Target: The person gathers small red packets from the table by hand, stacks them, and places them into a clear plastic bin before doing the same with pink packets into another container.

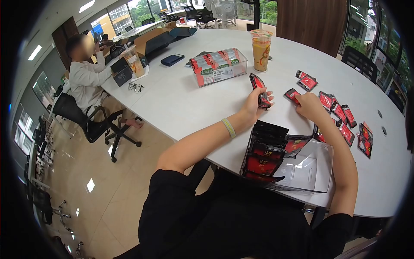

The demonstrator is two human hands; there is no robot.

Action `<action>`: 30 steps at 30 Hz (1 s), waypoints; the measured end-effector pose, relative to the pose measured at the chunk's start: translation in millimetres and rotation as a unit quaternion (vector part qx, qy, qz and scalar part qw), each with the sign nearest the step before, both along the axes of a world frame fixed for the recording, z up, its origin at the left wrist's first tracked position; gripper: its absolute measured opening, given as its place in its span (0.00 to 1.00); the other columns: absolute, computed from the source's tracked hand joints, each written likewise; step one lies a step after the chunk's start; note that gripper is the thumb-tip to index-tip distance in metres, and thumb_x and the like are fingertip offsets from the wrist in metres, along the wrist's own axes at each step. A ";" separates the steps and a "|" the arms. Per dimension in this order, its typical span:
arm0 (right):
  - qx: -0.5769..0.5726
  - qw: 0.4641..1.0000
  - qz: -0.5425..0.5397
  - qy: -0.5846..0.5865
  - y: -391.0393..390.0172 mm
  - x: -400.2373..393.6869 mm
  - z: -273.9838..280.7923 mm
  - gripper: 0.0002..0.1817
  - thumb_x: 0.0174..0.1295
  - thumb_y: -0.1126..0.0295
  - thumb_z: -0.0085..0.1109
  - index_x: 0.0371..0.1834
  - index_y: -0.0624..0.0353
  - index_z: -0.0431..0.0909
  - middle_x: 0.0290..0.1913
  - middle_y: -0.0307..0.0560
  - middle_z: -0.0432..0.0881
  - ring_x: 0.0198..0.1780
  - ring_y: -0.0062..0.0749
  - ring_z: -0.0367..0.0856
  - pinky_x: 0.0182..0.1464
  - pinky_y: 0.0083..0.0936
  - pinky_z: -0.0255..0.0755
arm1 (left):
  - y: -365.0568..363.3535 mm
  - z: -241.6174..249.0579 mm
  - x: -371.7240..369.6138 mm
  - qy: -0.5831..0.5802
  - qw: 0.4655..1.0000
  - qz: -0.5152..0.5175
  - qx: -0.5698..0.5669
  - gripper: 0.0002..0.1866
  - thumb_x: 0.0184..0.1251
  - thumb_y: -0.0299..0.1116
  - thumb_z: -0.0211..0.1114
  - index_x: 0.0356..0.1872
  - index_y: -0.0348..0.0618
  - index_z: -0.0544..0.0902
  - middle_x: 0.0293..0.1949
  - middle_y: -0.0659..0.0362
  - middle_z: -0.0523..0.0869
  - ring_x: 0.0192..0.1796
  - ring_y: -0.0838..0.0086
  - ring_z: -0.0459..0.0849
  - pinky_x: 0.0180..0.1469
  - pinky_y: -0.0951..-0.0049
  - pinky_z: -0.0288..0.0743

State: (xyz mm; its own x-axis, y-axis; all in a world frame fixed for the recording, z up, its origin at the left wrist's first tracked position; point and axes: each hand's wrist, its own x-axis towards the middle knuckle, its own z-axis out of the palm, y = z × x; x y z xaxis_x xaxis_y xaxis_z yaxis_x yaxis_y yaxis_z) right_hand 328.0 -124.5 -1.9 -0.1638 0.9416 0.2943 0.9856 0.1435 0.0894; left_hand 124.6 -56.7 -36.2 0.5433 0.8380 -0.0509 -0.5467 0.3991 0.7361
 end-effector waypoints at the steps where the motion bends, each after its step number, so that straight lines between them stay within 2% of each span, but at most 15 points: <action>1: 0.001 1.000 0.001 -0.006 0.4 1.2 -1.2 0.09 0.41 0.72 0.55 0.25 0.65 0.77 0.25 0.60 0.78 0.30 0.52 0.79 0.36 0.40 0.73 | 0.5 0.5 0.2 -0.003 1.000 0.000 -0.009 0.22 0.60 0.39 0.56 0.51 0.38 0.64 0.45 0.52 0.75 0.48 0.65 0.75 0.50 0.60 0.72; 7: 0.007 0.999 -0.015 -0.044 1.2 -2.1 -4.4 0.09 0.43 0.71 0.54 0.25 0.64 0.78 0.25 0.59 0.79 0.29 0.51 0.79 0.36 0.41 0.73 | 6.1 -7.5 2.8 0.001 1.000 -0.014 -0.015 0.25 0.62 0.44 0.56 0.53 0.39 0.64 0.46 0.50 0.75 0.49 0.64 0.76 0.50 0.60 0.73; 9: -0.007 0.998 -0.035 -0.058 2.3 -5.8 0.1 0.09 0.43 0.71 0.53 0.25 0.65 0.78 0.26 0.59 0.79 0.28 0.51 0.79 0.35 0.42 0.73 | 5.7 -7.1 3.3 0.029 1.000 -0.002 0.005 0.26 0.61 0.44 0.56 0.55 0.38 0.63 0.48 0.50 0.75 0.50 0.64 0.76 0.51 0.62 0.74; 10: -0.002 0.998 -0.035 -0.061 5.0 -4.9 5.8 0.09 0.43 0.71 0.53 0.25 0.65 0.78 0.26 0.59 0.79 0.28 0.51 0.79 0.35 0.42 0.73 | 6.1 -8.2 3.8 0.030 1.000 0.001 0.010 0.24 0.59 0.40 0.58 0.52 0.35 0.67 0.45 0.52 0.77 0.47 0.67 0.77 0.48 0.66 0.75; 12: 0.054 0.992 0.027 0.110 0.5 -4.0 11.4 0.09 0.43 0.72 0.53 0.27 0.66 0.77 0.26 0.59 0.80 0.28 0.51 0.78 0.34 0.40 0.73 | 13.9 -13.1 3.3 0.057 0.997 -0.015 0.050 0.22 0.57 0.36 0.59 0.49 0.35 0.69 0.43 0.53 0.78 0.45 0.69 0.78 0.45 0.68 0.75; 13: 0.042 0.984 0.023 0.175 -1.3 -6.6 20.2 0.09 0.45 0.74 0.52 0.28 0.67 0.78 0.24 0.54 0.80 0.27 0.44 0.81 0.32 0.34 0.73 | 10.4 -11.1 0.5 0.085 0.992 -0.031 0.090 0.19 0.55 0.33 0.60 0.47 0.34 0.72 0.40 0.54 0.79 0.42 0.71 0.79 0.43 0.71 0.75; 15: 0.031 0.917 0.072 0.391 2.8 -3.2 22.1 0.12 0.49 0.77 0.50 0.36 0.68 0.78 0.28 0.47 0.82 0.30 0.31 0.81 0.35 0.25 0.75 | 7.1 -8.3 2.9 0.067 0.996 -0.001 0.067 0.17 0.52 0.28 0.61 0.43 0.33 0.74 0.36 0.56 0.80 0.37 0.74 0.79 0.39 0.75 0.73; 16: 0.033 0.919 0.072 0.386 6.4 -4.6 28.8 0.12 0.49 0.77 0.50 0.36 0.68 0.78 0.28 0.47 0.82 0.30 0.31 0.81 0.35 0.25 0.75 | 8.8 -7.4 3.5 0.058 0.996 0.005 0.067 0.17 0.51 0.28 0.61 0.43 0.33 0.73 0.36 0.56 0.79 0.37 0.74 0.79 0.39 0.75 0.73; 18: -0.049 0.735 0.114 0.667 -0.7 -10.9 30.5 0.15 0.54 0.78 0.48 0.45 0.68 0.74 0.35 0.43 0.81 0.35 0.22 0.80 0.39 0.21 0.76 | 4.2 -10.6 6.1 0.058 0.996 0.029 0.061 0.18 0.51 0.26 0.62 0.44 0.33 0.73 0.35 0.56 0.79 0.37 0.74 0.79 0.40 0.76 0.73; 19: -0.046 0.736 0.101 0.668 -3.1 -12.6 29.2 0.15 0.54 0.78 0.48 0.45 0.68 0.74 0.35 0.43 0.81 0.35 0.22 0.80 0.39 0.21 0.76 | 6.9 -10.0 3.9 0.057 0.996 0.006 0.073 0.18 0.51 0.27 0.62 0.45 0.34 0.73 0.37 0.56 0.80 0.37 0.74 0.79 0.39 0.74 0.74; 21: -0.117 0.647 0.152 0.738 0.3 -15.6 25.8 0.17 0.57 0.77 0.49 0.50 0.67 0.69 0.40 0.42 0.79 0.39 0.22 0.80 0.42 0.19 0.76 | -0.5 -1.8 0.3 0.052 0.996 -0.008 0.075 0.19 0.54 0.28 0.64 0.47 0.34 0.72 0.39 0.55 0.80 0.39 0.73 0.80 0.41 0.74 0.75; 24: -0.154 0.637 0.129 0.744 2.6 -23.8 15.0 0.16 0.58 0.77 0.50 0.51 0.62 0.68 0.37 0.38 0.78 0.38 0.16 0.78 0.39 0.14 0.75 | -15.1 10.9 0.8 0.028 0.994 -0.033 0.105 0.20 0.56 0.31 0.64 0.48 0.34 0.71 0.41 0.54 0.81 0.42 0.72 0.81 0.44 0.72 0.76; 27: -0.166 0.691 0.095 0.697 0.5 -39.0 13.0 0.18 0.57 0.73 0.57 0.51 0.61 0.68 0.32 0.35 0.77 0.33 0.12 0.76 0.33 0.12 0.75 | -16.4 8.3 -1.4 0.018 0.991 -0.065 0.115 0.22 0.57 0.33 0.65 0.49 0.34 0.71 0.41 0.53 0.81 0.42 0.71 0.82 0.42 0.69 0.78; 28: -0.171 0.687 0.089 0.701 -3.6 -42.7 9.5 0.18 0.57 0.73 0.57 0.51 0.61 0.68 0.32 0.35 0.77 0.33 0.12 0.76 0.33 0.12 0.75 | -20.2 3.4 -3.4 0.021 0.992 -0.066 0.106 0.22 0.57 0.33 0.65 0.49 0.34 0.71 0.41 0.53 0.81 0.42 0.71 0.82 0.42 0.69 0.78; 30: -0.168 0.743 0.100 0.640 -2.0 -41.7 15.3 0.20 0.56 0.72 0.60 0.51 0.62 0.68 0.32 0.35 0.77 0.32 0.14 0.76 0.30 0.12 0.74 | -17.1 8.5 -2.8 0.041 0.992 -0.053 0.106 0.22 0.56 0.33 0.66 0.49 0.35 0.71 0.41 0.52 0.81 0.40 0.70 0.83 0.41 0.70 0.79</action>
State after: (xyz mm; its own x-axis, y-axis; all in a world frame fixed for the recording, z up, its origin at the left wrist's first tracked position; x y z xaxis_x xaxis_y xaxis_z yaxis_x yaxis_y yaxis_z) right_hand 286.3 -126.5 13.4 -0.0986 0.9917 0.0823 0.1877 0.0998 -0.9771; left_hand 121.8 -73.8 -27.7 0.6297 0.7735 0.0721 -0.4446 0.2826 0.8500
